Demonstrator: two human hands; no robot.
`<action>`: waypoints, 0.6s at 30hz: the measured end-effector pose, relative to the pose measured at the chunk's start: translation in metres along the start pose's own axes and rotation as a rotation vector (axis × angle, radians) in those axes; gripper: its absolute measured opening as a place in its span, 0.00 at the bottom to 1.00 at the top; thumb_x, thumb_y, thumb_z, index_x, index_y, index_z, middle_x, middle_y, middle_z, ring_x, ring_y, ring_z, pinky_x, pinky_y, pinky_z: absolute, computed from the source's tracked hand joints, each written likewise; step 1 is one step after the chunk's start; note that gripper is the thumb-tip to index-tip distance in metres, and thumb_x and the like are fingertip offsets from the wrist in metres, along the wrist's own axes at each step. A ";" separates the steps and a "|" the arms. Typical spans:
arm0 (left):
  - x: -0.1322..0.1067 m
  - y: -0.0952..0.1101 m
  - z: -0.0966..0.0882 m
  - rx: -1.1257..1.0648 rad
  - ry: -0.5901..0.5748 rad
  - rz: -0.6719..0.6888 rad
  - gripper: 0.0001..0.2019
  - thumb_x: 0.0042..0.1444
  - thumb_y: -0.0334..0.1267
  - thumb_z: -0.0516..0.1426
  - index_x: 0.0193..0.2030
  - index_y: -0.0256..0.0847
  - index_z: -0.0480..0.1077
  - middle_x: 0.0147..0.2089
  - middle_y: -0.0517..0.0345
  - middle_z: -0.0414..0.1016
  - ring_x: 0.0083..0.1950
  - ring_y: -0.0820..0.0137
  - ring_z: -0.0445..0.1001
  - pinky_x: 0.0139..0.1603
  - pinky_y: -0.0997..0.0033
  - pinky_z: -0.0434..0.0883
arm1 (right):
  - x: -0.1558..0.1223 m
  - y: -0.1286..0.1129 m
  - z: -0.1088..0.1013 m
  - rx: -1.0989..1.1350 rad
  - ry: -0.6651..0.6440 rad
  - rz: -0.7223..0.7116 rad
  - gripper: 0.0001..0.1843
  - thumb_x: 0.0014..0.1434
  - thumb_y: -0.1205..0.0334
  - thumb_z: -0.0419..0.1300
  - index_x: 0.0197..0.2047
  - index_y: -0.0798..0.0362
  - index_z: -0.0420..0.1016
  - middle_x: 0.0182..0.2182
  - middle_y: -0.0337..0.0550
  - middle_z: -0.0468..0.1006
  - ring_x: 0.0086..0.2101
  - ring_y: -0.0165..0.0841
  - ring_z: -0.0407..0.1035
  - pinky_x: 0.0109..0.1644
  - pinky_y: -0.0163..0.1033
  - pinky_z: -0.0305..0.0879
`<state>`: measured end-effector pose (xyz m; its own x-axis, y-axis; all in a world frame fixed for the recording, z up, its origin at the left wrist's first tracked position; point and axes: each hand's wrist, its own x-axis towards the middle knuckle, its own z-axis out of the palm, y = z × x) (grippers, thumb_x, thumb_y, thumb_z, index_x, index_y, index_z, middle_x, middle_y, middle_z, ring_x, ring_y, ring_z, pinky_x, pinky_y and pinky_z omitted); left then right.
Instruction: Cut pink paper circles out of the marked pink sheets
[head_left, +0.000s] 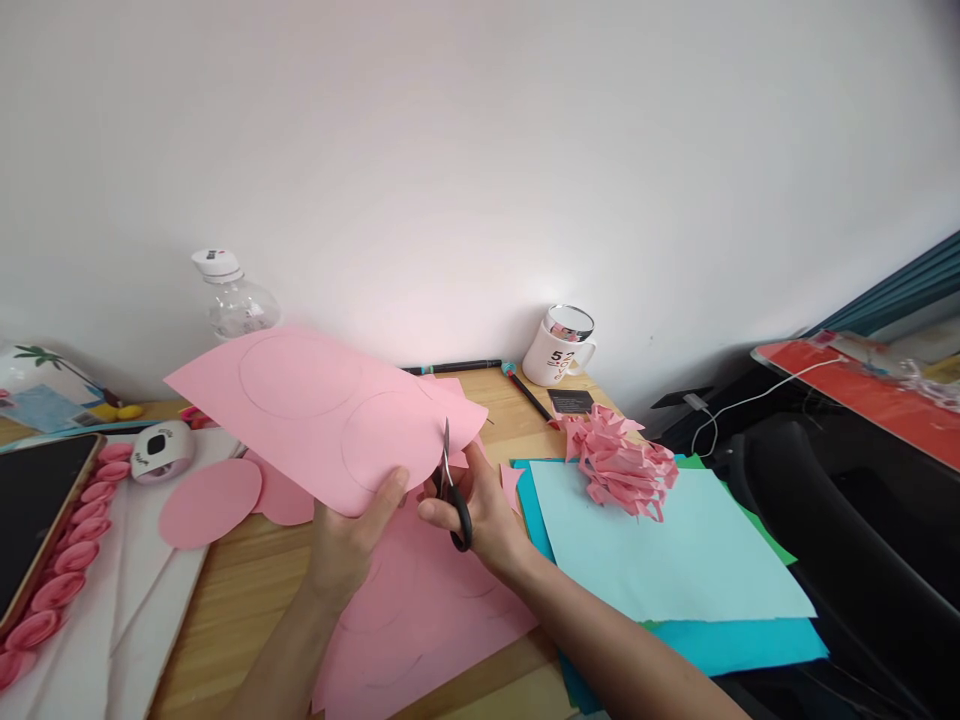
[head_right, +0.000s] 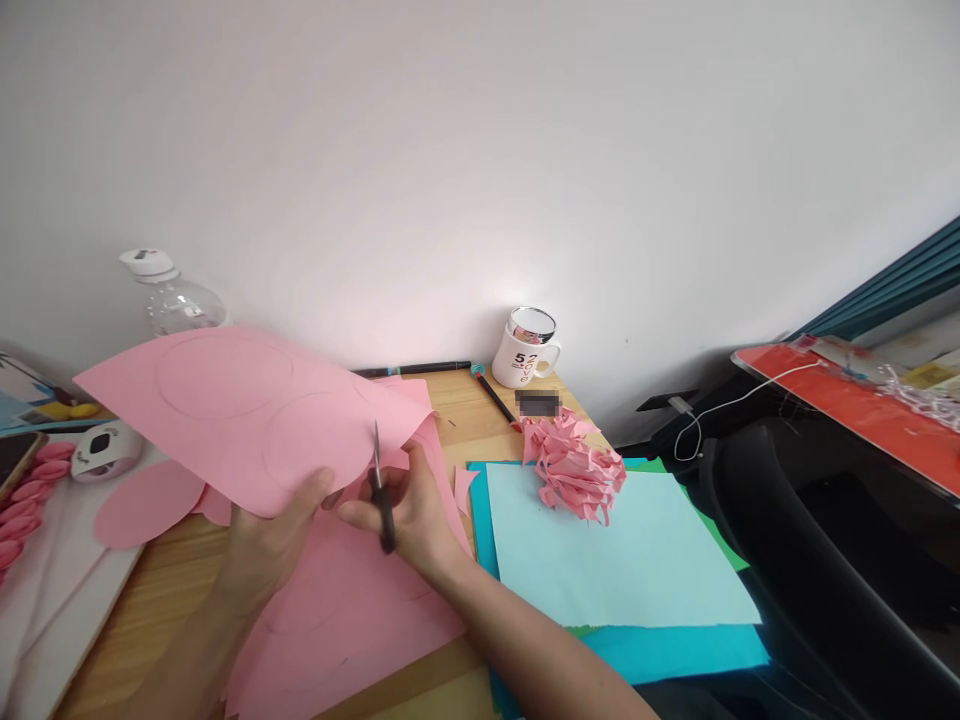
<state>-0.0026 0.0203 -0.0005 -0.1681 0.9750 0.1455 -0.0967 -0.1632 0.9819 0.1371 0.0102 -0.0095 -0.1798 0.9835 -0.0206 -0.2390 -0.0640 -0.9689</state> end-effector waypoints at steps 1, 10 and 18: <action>0.000 0.001 0.000 0.005 0.002 0.001 0.24 0.45 0.47 0.63 0.49 0.40 0.70 0.36 0.53 0.78 0.43 0.60 0.76 0.44 0.63 0.76 | 0.000 0.000 -0.001 -0.001 -0.008 -0.002 0.34 0.44 0.54 0.71 0.49 0.47 0.58 0.24 0.31 0.65 0.24 0.27 0.60 0.27 0.32 0.55; 0.001 0.000 -0.004 0.014 -0.010 0.007 0.24 0.44 0.42 0.65 0.49 0.39 0.70 0.35 0.56 0.77 0.37 0.64 0.76 0.35 0.67 0.76 | 0.003 0.005 -0.004 0.023 -0.053 -0.018 0.35 0.43 0.57 0.72 0.50 0.47 0.58 0.26 0.33 0.67 0.26 0.27 0.60 0.28 0.32 0.57; 0.000 0.001 -0.003 0.000 -0.005 -0.002 0.24 0.44 0.42 0.65 0.50 0.40 0.70 0.37 0.55 0.77 0.42 0.62 0.75 0.42 0.65 0.75 | 0.003 0.003 -0.004 0.008 -0.049 -0.015 0.33 0.45 0.59 0.71 0.50 0.48 0.58 0.25 0.31 0.66 0.25 0.26 0.59 0.26 0.31 0.54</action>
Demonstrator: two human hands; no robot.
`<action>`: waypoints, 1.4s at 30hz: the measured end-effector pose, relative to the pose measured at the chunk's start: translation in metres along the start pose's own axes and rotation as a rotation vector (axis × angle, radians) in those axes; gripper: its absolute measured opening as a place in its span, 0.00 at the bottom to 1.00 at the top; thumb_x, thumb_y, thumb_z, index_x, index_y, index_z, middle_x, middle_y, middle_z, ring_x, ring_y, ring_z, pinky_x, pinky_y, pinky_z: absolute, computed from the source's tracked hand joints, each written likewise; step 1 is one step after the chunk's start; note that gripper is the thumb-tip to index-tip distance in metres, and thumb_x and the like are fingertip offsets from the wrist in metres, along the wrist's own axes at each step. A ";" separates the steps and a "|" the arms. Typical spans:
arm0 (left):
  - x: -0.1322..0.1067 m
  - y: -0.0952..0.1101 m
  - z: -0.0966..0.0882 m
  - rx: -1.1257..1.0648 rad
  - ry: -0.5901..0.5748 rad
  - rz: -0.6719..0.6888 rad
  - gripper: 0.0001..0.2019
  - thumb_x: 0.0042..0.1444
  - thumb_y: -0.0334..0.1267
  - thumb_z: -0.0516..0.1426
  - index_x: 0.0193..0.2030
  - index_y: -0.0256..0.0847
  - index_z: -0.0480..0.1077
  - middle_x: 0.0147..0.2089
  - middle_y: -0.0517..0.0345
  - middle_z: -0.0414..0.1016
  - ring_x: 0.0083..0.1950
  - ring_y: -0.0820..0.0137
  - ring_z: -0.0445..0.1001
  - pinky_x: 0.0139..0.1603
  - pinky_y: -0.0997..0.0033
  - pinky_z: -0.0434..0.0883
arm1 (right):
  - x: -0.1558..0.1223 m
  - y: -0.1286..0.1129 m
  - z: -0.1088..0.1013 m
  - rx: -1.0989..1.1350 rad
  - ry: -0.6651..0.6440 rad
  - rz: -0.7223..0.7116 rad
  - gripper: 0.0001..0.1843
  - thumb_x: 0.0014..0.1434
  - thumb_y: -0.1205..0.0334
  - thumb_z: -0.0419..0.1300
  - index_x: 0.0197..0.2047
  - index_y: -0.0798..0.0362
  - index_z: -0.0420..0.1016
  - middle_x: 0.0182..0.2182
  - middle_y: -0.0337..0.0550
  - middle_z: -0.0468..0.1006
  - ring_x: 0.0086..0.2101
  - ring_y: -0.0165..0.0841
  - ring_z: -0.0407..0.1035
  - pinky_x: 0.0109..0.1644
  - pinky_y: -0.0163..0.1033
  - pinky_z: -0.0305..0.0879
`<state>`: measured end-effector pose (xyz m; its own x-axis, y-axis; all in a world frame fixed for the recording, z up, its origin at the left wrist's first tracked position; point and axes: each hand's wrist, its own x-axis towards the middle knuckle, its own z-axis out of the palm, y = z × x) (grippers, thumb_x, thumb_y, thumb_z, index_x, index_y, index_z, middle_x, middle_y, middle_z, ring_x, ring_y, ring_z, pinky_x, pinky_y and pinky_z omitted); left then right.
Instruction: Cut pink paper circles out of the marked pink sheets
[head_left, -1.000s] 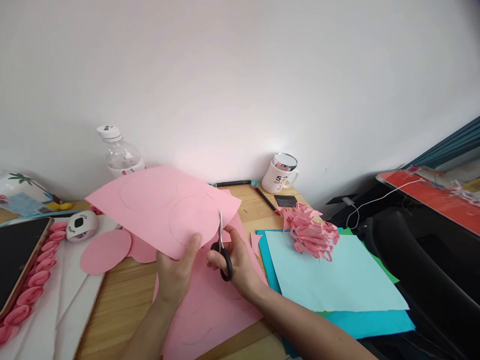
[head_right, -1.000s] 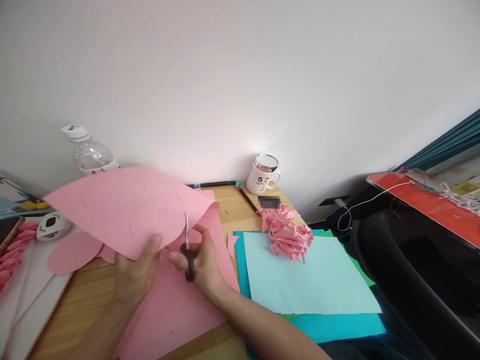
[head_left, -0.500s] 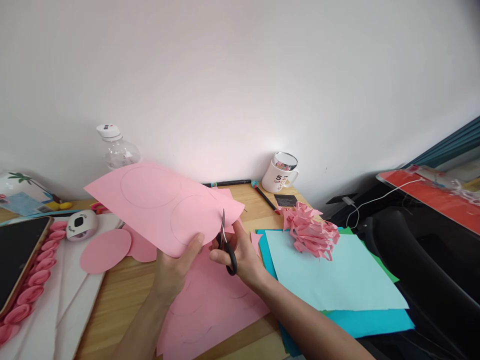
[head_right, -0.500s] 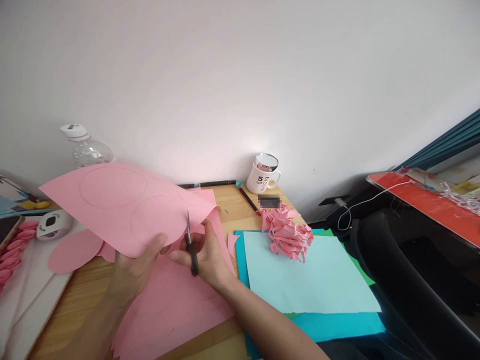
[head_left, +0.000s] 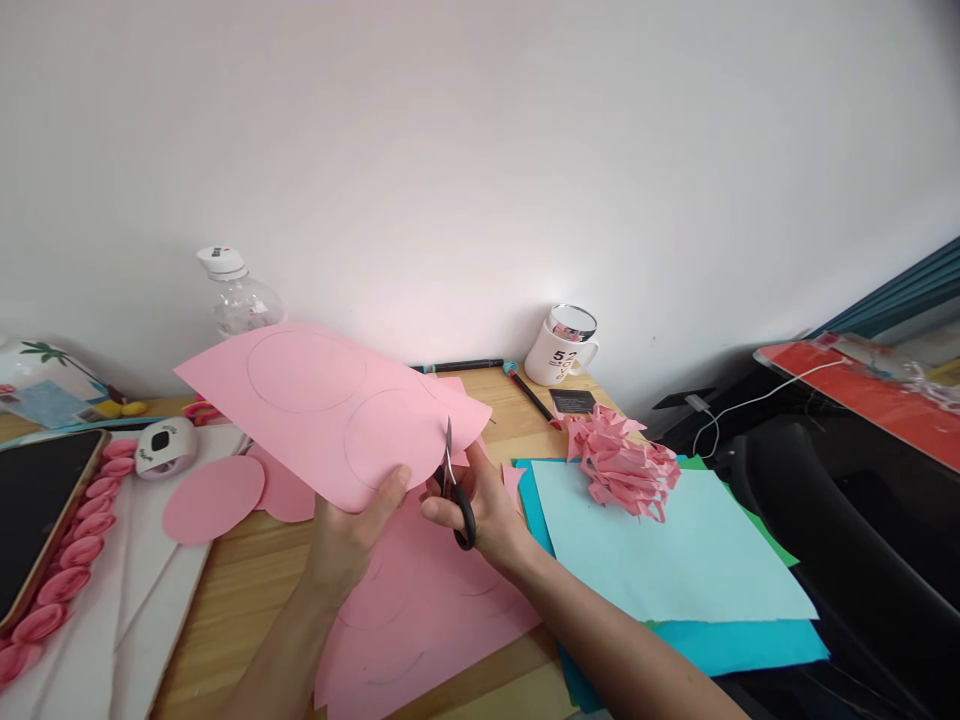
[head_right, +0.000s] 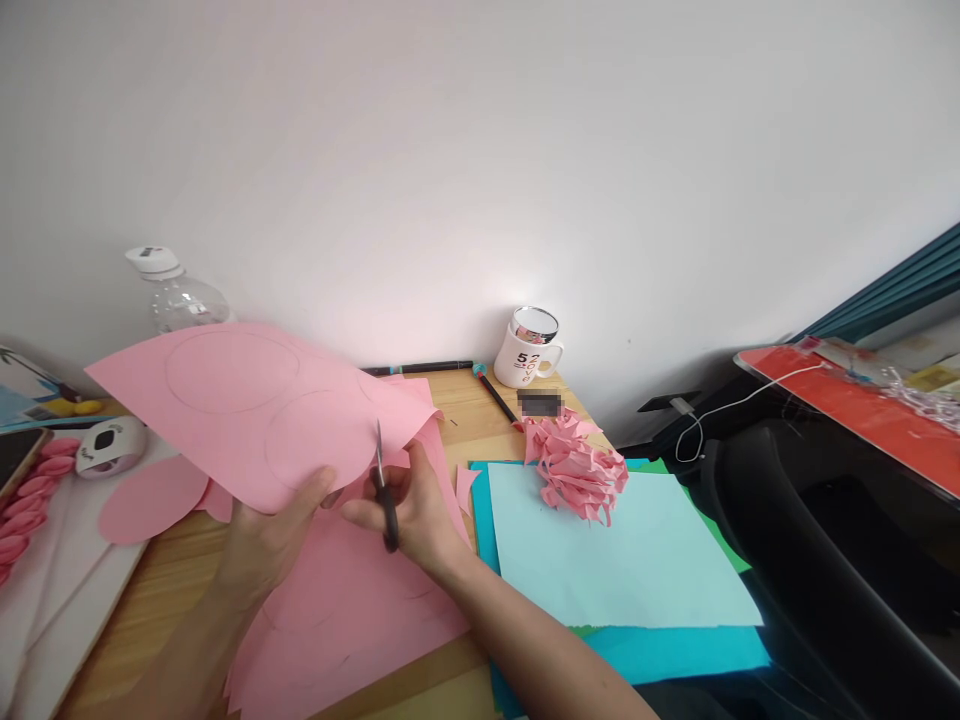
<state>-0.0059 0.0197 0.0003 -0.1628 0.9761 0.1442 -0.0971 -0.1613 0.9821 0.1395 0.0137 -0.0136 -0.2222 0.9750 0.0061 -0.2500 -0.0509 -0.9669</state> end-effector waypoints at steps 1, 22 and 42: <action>0.000 0.000 0.000 -0.003 0.003 0.003 0.24 0.44 0.41 0.65 0.50 0.40 0.70 0.37 0.55 0.76 0.43 0.62 0.75 0.42 0.65 0.75 | 0.000 0.000 0.000 -0.002 0.002 -0.004 0.33 0.45 0.59 0.71 0.49 0.48 0.58 0.24 0.31 0.65 0.25 0.26 0.59 0.26 0.30 0.53; 0.003 0.004 -0.003 -0.011 -0.050 -0.018 0.16 0.44 0.41 0.64 0.41 0.40 0.72 0.29 0.58 0.73 0.37 0.63 0.74 0.36 0.65 0.75 | -0.001 0.004 -0.001 -0.026 0.015 0.027 0.31 0.46 0.57 0.71 0.47 0.50 0.57 0.22 0.29 0.64 0.21 0.23 0.54 0.22 0.29 0.48; 0.004 0.004 -0.002 -0.081 -0.004 -0.054 0.09 0.44 0.39 0.64 0.23 0.39 0.68 0.21 0.62 0.67 0.27 0.71 0.67 0.26 0.70 0.68 | -0.004 -0.004 0.006 -0.126 0.088 0.057 0.35 0.46 0.52 0.69 0.52 0.50 0.56 0.20 0.32 0.68 0.23 0.30 0.63 0.24 0.33 0.58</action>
<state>-0.0091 0.0224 0.0043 -0.1512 0.9842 0.0922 -0.1852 -0.1198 0.9754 0.1354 0.0082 -0.0080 -0.1480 0.9868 -0.0662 -0.1179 -0.0841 -0.9895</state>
